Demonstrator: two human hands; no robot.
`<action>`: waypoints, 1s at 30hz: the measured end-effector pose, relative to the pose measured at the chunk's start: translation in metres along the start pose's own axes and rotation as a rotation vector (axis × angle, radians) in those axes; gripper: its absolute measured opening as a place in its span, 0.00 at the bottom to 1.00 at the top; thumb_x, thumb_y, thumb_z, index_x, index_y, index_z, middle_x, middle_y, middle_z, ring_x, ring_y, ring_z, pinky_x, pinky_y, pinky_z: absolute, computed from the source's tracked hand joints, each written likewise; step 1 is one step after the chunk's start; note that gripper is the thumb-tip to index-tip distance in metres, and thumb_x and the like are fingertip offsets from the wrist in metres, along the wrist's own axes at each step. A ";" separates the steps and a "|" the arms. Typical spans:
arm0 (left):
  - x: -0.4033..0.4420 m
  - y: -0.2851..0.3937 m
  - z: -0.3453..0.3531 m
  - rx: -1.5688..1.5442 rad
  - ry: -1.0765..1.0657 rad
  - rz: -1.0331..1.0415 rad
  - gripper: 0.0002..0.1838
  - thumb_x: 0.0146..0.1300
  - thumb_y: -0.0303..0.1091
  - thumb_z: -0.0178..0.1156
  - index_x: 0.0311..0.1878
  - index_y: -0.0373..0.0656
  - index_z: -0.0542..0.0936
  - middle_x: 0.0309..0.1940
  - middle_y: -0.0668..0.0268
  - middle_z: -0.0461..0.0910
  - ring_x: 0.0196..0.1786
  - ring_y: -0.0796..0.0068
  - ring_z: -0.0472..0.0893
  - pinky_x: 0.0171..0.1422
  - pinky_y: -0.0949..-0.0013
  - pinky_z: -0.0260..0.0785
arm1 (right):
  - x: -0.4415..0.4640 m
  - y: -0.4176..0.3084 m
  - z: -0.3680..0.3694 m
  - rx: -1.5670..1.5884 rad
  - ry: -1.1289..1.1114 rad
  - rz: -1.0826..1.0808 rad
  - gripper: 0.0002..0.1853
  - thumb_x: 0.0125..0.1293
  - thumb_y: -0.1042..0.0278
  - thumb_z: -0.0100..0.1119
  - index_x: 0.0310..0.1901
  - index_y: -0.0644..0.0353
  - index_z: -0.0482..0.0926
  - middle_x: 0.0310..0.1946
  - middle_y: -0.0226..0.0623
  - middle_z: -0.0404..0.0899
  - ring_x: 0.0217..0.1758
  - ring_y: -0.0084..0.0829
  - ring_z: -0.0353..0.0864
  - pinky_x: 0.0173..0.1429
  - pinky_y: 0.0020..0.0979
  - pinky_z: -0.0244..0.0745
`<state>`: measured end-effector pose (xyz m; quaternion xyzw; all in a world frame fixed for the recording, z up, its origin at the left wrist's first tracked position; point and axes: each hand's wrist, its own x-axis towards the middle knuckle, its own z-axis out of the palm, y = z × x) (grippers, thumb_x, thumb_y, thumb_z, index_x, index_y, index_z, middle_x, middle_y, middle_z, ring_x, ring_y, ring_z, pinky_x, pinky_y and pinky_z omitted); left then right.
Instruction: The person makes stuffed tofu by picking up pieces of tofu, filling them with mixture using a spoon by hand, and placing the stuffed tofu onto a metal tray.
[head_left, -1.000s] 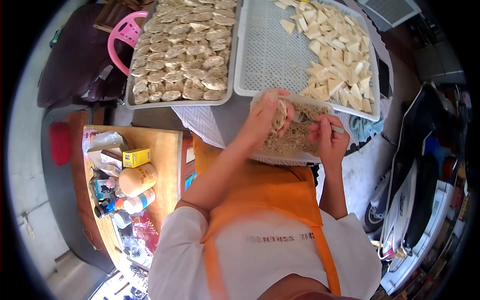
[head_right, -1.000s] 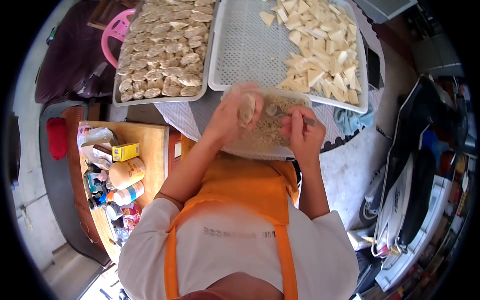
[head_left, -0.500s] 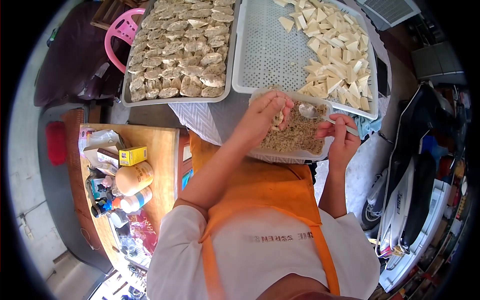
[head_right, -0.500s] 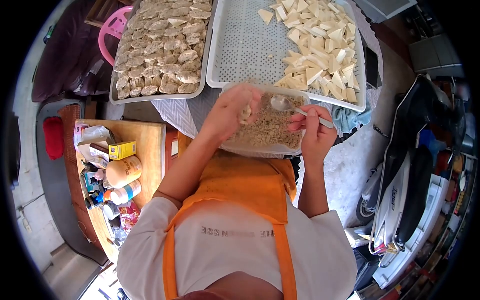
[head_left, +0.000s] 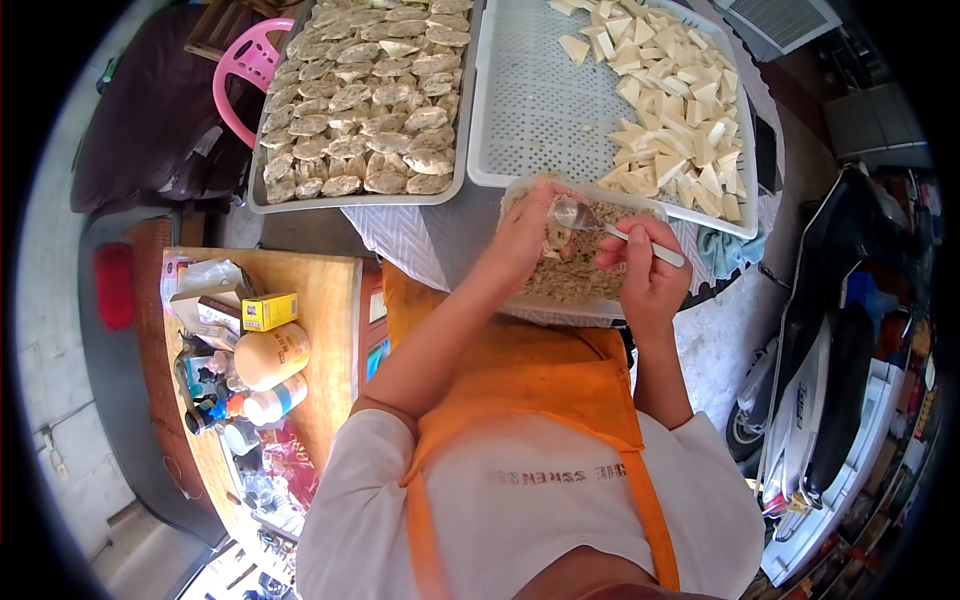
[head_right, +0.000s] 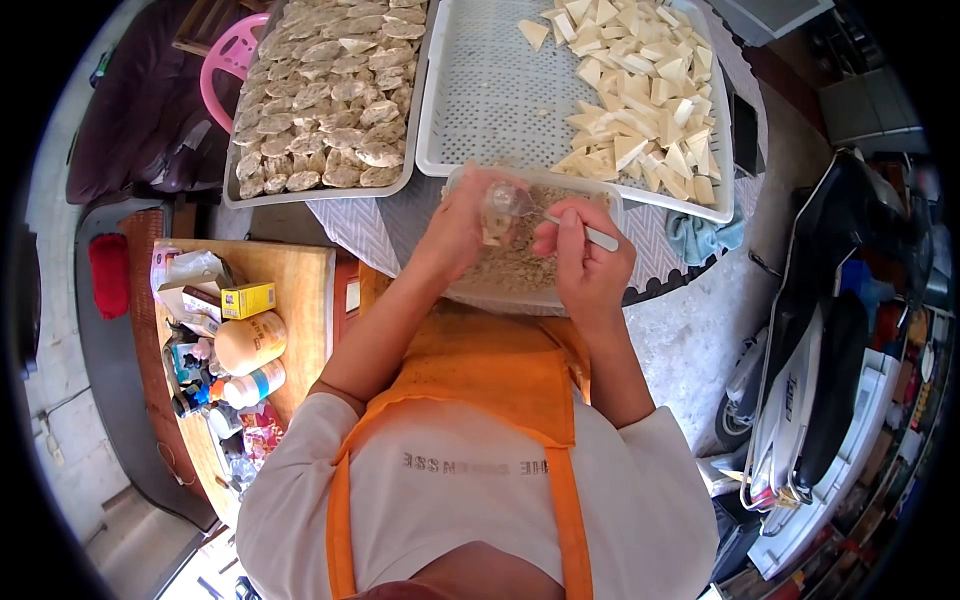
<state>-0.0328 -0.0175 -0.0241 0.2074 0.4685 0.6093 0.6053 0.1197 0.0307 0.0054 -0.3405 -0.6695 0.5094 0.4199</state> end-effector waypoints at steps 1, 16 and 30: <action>0.001 -0.002 0.000 -0.037 -0.001 -0.001 0.30 0.74 0.57 0.32 0.47 0.41 0.75 0.34 0.67 0.75 0.33 0.76 0.74 0.38 0.72 0.69 | -0.001 0.000 -0.001 -0.003 0.007 -0.001 0.09 0.71 0.74 0.47 0.40 0.68 0.77 0.26 0.37 0.80 0.23 0.21 0.79 0.27 0.21 0.74; 0.004 -0.002 -0.003 -0.098 -0.104 -0.017 0.25 0.74 0.53 0.36 0.34 0.44 0.73 0.26 0.69 0.72 0.27 0.79 0.71 0.27 0.75 0.64 | 0.002 0.008 -0.043 0.143 0.145 0.012 0.11 0.71 0.71 0.46 0.39 0.69 0.76 0.24 0.41 0.79 0.21 0.27 0.79 0.27 0.24 0.76; -0.009 0.007 -0.004 0.003 -0.065 -0.035 0.19 0.71 0.36 0.43 0.23 0.42 0.70 0.18 0.71 0.69 0.21 0.82 0.68 0.20 0.77 0.57 | -0.008 0.019 -0.031 0.062 0.023 0.136 0.09 0.71 0.71 0.48 0.40 0.67 0.76 0.24 0.36 0.79 0.21 0.19 0.77 0.27 0.20 0.74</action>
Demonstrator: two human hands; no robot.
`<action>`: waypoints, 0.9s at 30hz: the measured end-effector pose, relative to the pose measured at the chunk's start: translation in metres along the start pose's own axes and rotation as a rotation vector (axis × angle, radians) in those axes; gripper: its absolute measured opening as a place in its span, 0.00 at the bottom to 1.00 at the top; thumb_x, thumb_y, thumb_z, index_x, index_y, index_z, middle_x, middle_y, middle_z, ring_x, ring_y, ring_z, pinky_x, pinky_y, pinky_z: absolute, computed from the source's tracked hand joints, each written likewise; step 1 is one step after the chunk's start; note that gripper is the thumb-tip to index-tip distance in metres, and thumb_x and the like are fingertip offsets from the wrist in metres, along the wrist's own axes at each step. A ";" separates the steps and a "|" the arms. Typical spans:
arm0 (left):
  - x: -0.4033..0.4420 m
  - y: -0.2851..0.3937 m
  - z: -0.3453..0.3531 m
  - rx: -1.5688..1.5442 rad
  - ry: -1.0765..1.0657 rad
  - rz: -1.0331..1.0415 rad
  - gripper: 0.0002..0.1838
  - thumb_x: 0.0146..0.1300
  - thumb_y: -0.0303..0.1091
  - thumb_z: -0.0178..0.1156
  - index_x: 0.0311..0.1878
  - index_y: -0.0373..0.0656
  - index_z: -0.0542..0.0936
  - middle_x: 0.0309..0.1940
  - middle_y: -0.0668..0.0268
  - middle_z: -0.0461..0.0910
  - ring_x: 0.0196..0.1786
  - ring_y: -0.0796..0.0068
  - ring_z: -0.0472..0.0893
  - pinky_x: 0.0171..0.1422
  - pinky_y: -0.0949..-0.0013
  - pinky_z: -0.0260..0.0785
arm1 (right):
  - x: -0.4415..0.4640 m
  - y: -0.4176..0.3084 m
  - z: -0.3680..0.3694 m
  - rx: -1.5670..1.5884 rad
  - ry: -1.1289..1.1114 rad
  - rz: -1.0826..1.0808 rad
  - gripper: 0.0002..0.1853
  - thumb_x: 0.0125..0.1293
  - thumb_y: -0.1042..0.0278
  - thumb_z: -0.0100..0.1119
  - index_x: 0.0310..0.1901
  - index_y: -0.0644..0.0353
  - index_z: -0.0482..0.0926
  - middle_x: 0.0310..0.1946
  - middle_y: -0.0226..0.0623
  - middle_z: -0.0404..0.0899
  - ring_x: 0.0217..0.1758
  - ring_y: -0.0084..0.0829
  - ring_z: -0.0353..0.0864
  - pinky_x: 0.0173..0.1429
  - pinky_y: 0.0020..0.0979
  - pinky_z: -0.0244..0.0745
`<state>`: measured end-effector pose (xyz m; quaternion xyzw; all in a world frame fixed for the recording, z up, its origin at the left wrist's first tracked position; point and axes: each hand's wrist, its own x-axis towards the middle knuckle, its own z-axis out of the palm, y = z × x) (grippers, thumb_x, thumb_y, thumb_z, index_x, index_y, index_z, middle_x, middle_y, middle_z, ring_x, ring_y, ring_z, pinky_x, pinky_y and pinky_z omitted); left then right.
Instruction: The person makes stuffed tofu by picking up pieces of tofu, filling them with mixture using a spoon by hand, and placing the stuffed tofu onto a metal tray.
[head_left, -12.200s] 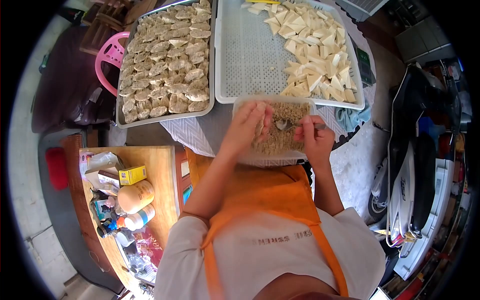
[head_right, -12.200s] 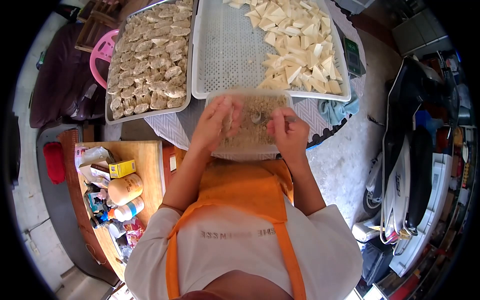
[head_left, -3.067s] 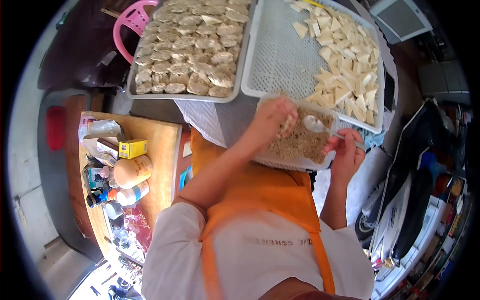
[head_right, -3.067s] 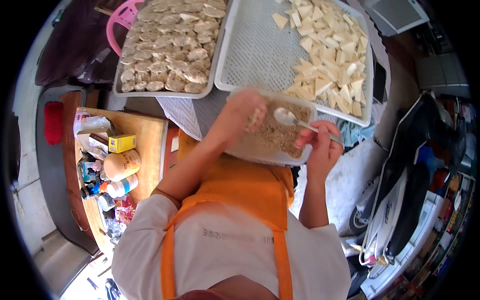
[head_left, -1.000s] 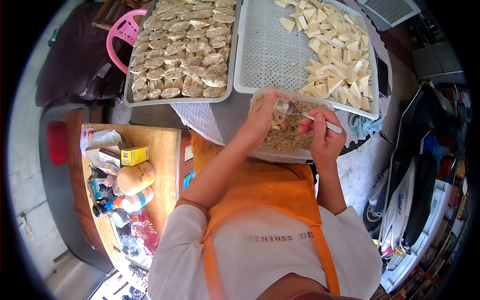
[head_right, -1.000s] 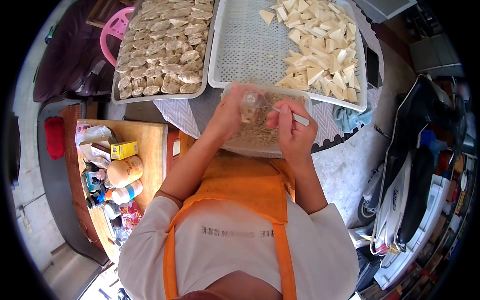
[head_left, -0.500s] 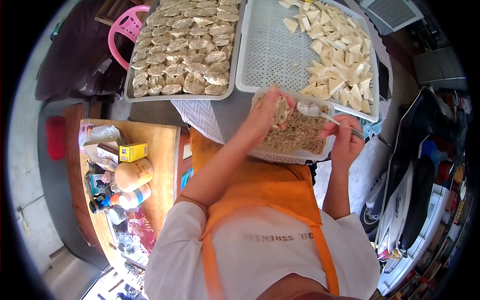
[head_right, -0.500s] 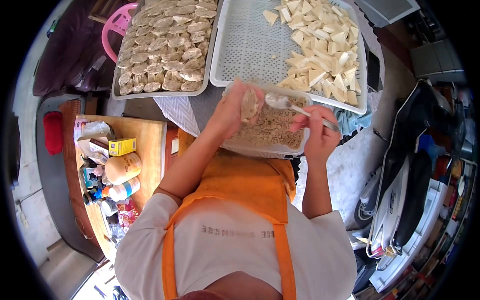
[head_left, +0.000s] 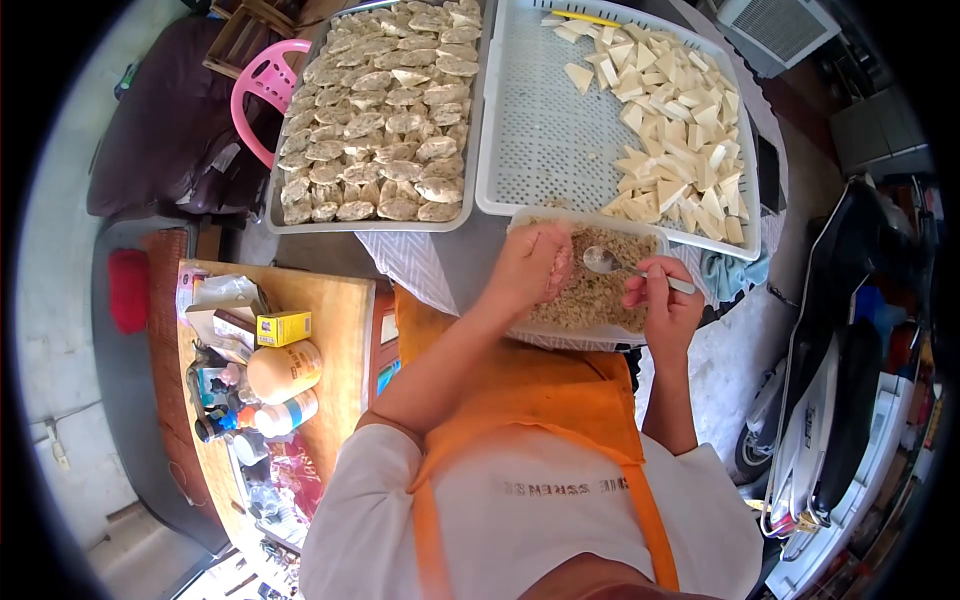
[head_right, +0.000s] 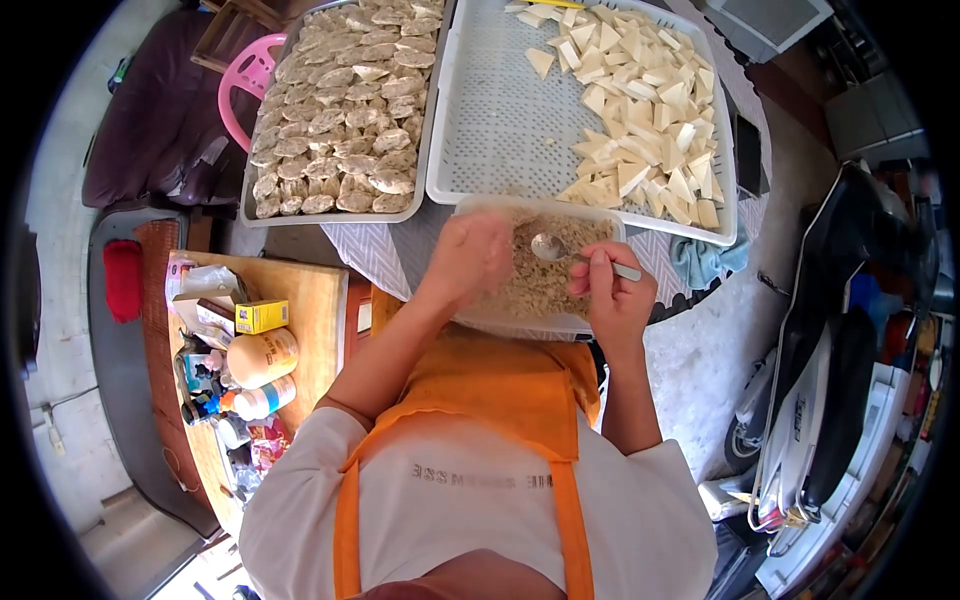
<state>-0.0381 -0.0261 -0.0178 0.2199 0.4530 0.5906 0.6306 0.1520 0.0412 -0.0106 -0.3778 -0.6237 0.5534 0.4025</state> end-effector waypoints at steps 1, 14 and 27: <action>0.001 -0.002 -0.001 -0.068 -0.022 0.020 0.19 0.71 0.36 0.43 0.23 0.42 0.70 0.17 0.72 0.70 0.21 0.82 0.68 0.20 0.77 0.56 | 0.000 -0.001 0.000 -0.001 0.000 0.021 0.09 0.71 0.71 0.48 0.40 0.67 0.76 0.24 0.36 0.79 0.21 0.20 0.77 0.27 0.20 0.74; 0.003 -0.005 0.024 0.925 0.195 0.673 0.21 0.64 0.36 0.58 0.58 0.40 0.68 0.39 0.63 0.75 0.41 0.73 0.75 0.43 0.70 0.68 | -0.021 -0.022 0.016 -0.056 -0.045 -0.209 0.09 0.69 0.75 0.46 0.37 0.69 0.76 0.24 0.39 0.79 0.23 0.23 0.79 0.29 0.22 0.75; 0.010 -0.007 -0.010 -0.536 -0.270 0.016 0.19 0.73 0.48 0.43 0.40 0.41 0.74 0.31 0.64 0.75 0.29 0.75 0.73 0.32 0.74 0.64 | -0.003 -0.022 -0.003 0.235 0.167 -0.011 0.11 0.71 0.69 0.46 0.39 0.69 0.75 0.22 0.42 0.79 0.18 0.27 0.78 0.24 0.25 0.75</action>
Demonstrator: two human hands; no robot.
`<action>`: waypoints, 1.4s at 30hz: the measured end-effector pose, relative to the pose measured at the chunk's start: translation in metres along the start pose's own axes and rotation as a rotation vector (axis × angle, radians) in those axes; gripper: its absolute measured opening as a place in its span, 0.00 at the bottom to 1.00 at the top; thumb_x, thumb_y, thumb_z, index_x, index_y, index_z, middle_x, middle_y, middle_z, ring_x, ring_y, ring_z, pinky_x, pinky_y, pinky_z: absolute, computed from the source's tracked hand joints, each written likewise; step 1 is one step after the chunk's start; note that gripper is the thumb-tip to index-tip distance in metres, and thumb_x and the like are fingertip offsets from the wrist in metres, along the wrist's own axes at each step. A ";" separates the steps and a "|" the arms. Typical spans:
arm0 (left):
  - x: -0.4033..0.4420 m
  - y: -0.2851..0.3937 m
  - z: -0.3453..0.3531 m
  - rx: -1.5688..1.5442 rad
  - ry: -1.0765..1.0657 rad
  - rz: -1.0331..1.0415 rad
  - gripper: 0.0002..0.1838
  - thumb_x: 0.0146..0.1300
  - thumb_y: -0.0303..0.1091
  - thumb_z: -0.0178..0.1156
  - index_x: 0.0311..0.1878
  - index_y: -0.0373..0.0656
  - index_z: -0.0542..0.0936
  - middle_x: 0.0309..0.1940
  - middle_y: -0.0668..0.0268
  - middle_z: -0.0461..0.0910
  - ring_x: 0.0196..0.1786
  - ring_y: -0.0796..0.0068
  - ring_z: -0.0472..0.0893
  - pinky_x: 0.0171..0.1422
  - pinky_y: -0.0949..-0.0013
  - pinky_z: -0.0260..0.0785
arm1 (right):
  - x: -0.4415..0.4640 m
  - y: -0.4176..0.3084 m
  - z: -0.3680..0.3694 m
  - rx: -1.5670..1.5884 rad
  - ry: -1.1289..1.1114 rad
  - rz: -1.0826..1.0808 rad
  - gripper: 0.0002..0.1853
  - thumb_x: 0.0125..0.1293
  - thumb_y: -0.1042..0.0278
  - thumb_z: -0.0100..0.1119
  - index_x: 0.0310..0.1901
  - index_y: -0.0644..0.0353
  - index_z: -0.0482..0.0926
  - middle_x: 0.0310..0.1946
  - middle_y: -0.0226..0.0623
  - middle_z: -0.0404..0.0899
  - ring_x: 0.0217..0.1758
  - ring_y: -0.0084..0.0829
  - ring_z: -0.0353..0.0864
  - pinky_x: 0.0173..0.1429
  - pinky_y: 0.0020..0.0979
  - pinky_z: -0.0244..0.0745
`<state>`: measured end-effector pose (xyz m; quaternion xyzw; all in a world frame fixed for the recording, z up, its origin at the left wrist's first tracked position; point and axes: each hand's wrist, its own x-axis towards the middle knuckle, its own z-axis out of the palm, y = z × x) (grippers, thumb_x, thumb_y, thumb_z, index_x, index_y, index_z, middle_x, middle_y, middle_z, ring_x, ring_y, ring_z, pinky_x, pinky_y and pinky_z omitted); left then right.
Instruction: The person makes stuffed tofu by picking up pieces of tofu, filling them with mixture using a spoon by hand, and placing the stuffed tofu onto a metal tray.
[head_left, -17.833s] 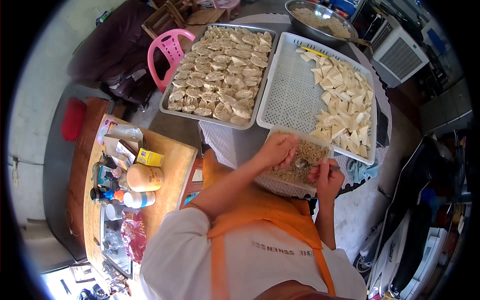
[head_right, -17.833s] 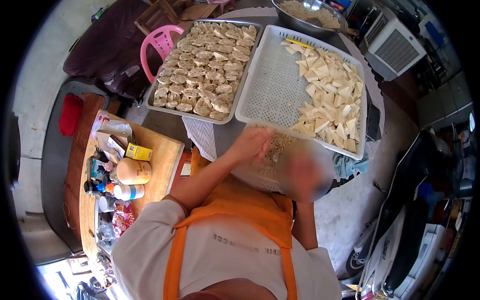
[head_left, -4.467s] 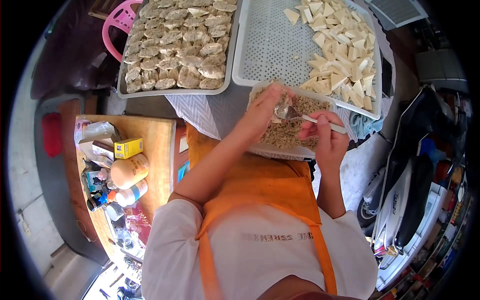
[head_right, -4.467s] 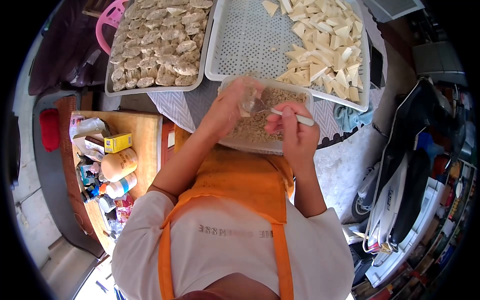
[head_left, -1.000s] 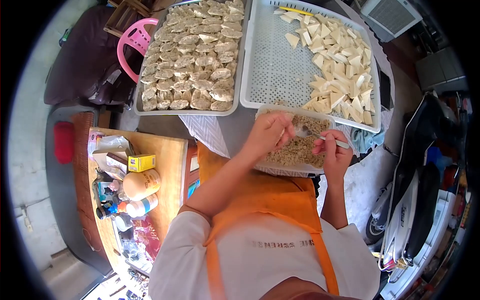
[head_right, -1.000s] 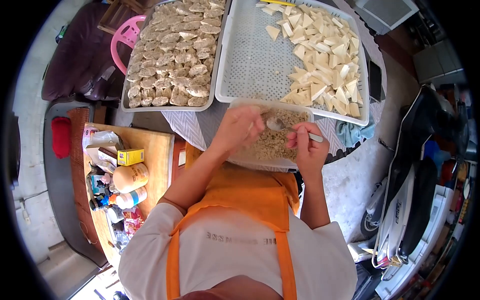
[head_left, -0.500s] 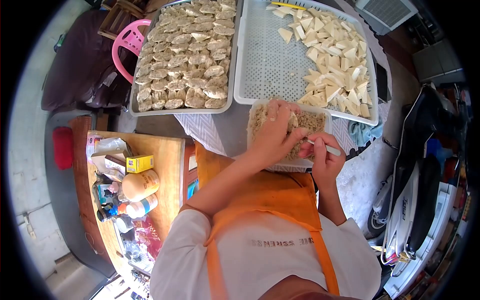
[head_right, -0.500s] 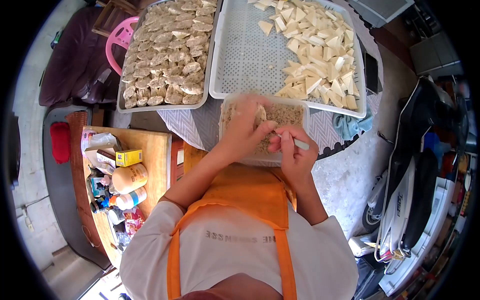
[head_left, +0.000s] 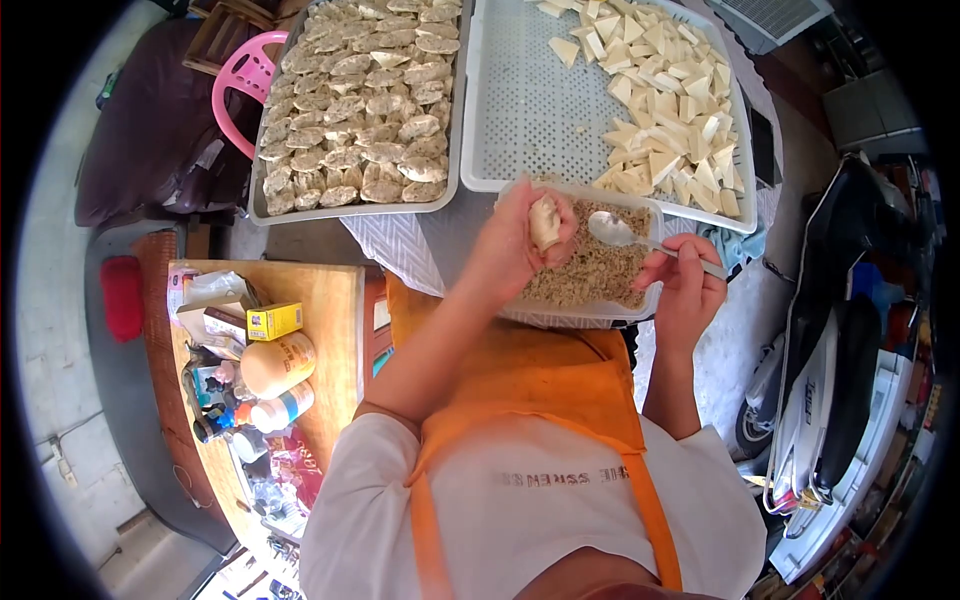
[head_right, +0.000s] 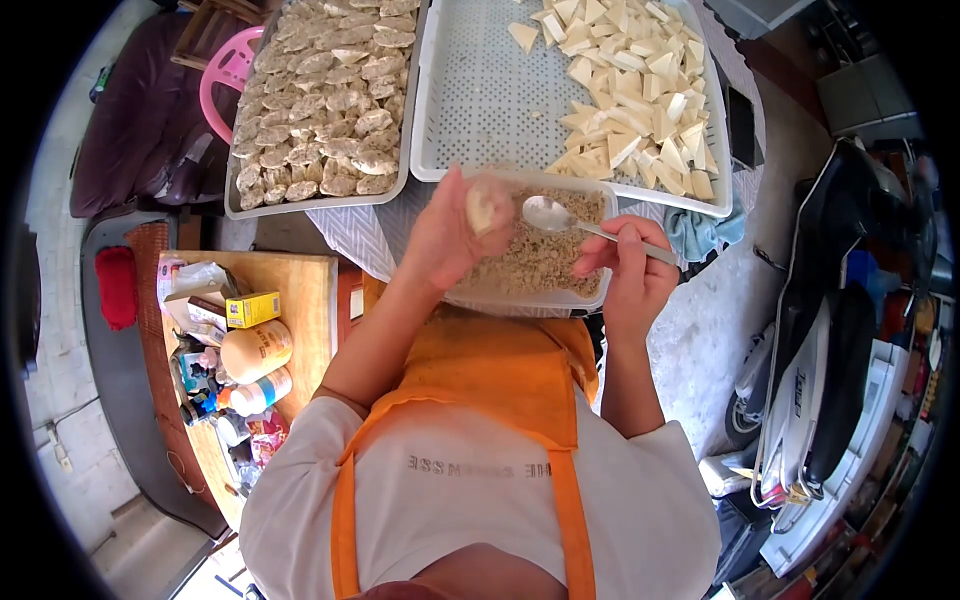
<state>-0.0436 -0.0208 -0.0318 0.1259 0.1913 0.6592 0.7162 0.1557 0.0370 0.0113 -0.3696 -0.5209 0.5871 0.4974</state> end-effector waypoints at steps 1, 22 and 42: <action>0.000 -0.003 -0.006 0.008 0.003 -0.003 0.19 0.73 0.49 0.44 0.37 0.42 0.73 0.28 0.66 0.74 0.25 0.78 0.71 0.26 0.77 0.59 | 0.001 0.000 0.000 0.055 -0.004 0.035 0.11 0.71 0.69 0.46 0.39 0.69 0.75 0.23 0.42 0.79 0.18 0.27 0.77 0.23 0.25 0.75; -0.007 -0.006 0.034 0.668 0.416 0.156 0.36 0.74 0.57 0.31 0.36 0.36 0.81 0.23 0.69 0.76 0.21 0.83 0.68 0.22 0.80 0.57 | -0.008 -0.005 0.032 -0.021 -0.170 0.019 0.12 0.72 0.70 0.44 0.38 0.69 0.75 0.24 0.40 0.79 0.21 0.26 0.80 0.26 0.24 0.77; -0.007 -0.005 0.002 0.490 0.187 0.143 0.26 0.73 0.51 0.40 0.41 0.38 0.79 0.25 0.69 0.74 0.25 0.80 0.70 0.27 0.78 0.61 | 0.003 0.007 -0.005 -0.077 0.044 0.028 0.11 0.72 0.68 0.45 0.38 0.68 0.75 0.25 0.41 0.80 0.20 0.28 0.80 0.26 0.27 0.79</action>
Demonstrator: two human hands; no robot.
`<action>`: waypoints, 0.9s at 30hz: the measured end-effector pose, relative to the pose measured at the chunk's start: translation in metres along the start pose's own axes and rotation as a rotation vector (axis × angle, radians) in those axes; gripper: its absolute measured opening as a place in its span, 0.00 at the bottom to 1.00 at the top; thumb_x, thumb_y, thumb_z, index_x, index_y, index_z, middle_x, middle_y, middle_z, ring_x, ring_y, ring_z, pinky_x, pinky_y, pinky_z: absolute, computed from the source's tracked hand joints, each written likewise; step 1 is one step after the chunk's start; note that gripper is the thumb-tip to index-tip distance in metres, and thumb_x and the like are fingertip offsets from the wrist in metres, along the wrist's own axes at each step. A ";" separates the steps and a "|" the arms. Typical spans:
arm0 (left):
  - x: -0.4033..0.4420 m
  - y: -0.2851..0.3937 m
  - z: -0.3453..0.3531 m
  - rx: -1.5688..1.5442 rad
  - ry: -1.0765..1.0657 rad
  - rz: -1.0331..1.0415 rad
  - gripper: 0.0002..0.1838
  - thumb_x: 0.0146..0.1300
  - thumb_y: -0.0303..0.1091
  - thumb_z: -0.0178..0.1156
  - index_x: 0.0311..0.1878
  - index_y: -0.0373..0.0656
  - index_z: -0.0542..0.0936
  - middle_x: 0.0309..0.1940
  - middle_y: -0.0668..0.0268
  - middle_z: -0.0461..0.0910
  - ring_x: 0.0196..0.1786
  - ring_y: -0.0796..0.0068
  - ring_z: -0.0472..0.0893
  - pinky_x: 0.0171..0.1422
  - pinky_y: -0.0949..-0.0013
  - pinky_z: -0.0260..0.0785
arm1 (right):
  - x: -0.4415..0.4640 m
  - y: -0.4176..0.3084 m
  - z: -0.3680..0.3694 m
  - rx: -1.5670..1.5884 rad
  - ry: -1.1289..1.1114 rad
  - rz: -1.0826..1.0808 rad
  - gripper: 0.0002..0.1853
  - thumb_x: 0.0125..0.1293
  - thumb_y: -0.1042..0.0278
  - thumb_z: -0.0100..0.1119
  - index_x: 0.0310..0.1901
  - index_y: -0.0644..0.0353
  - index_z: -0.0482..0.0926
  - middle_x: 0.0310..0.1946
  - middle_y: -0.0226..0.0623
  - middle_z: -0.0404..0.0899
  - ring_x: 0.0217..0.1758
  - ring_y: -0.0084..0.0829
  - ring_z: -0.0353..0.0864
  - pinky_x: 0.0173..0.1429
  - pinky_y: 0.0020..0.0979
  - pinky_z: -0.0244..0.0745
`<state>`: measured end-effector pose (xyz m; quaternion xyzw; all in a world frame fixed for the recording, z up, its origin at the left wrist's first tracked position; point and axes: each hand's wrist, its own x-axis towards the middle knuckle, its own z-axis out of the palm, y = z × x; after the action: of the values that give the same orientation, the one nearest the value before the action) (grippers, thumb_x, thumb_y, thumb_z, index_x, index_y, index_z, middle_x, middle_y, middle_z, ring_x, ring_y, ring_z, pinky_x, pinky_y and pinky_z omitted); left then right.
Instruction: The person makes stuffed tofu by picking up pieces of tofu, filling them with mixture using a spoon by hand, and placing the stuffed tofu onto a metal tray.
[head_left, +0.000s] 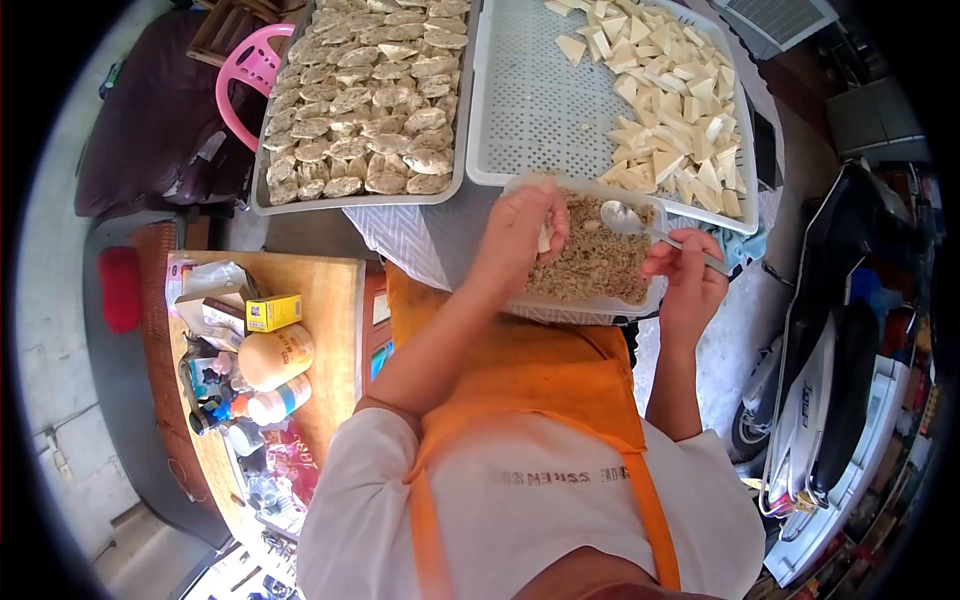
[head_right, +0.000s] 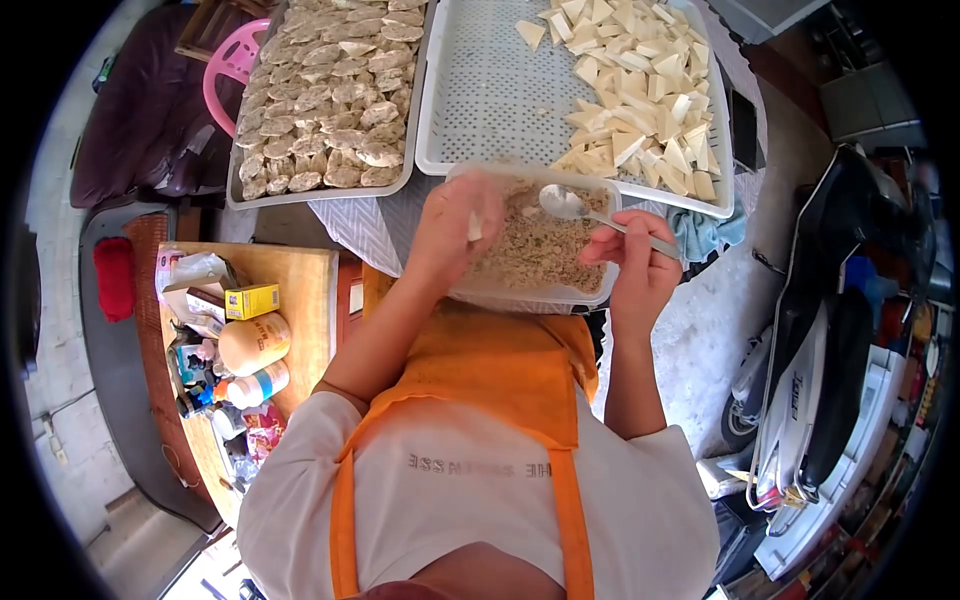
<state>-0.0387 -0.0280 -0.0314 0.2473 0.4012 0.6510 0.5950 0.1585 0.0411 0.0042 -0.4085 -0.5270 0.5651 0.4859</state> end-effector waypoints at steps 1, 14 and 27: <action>0.001 0.000 -0.010 -0.042 -0.092 -0.020 0.24 0.73 0.49 0.42 0.42 0.38 0.78 0.27 0.67 0.75 0.27 0.79 0.72 0.28 0.77 0.64 | -0.001 0.001 0.001 -0.069 -0.027 -0.011 0.10 0.72 0.70 0.46 0.39 0.68 0.75 0.25 0.40 0.80 0.22 0.25 0.80 0.28 0.25 0.78; -0.007 0.018 0.021 0.054 0.018 -0.078 0.14 0.72 0.36 0.46 0.56 0.40 0.70 0.42 0.63 0.76 0.46 0.71 0.77 0.48 0.68 0.73 | -0.010 0.018 0.010 -0.375 -0.186 -0.023 0.08 0.70 0.74 0.49 0.41 0.70 0.77 0.27 0.37 0.80 0.28 0.21 0.81 0.32 0.20 0.77; 0.000 0.015 0.020 -0.270 -0.054 -0.164 0.21 0.72 0.48 0.45 0.24 0.45 0.68 0.16 0.72 0.64 0.18 0.80 0.63 0.19 0.79 0.54 | -0.011 0.019 0.011 -0.390 -0.194 -0.052 0.08 0.70 0.76 0.49 0.40 0.71 0.77 0.28 0.38 0.80 0.28 0.21 0.81 0.32 0.21 0.78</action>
<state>-0.0315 -0.0233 -0.0081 0.1492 0.3127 0.6414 0.6845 0.1480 0.0287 -0.0142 -0.4247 -0.6810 0.4765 0.3590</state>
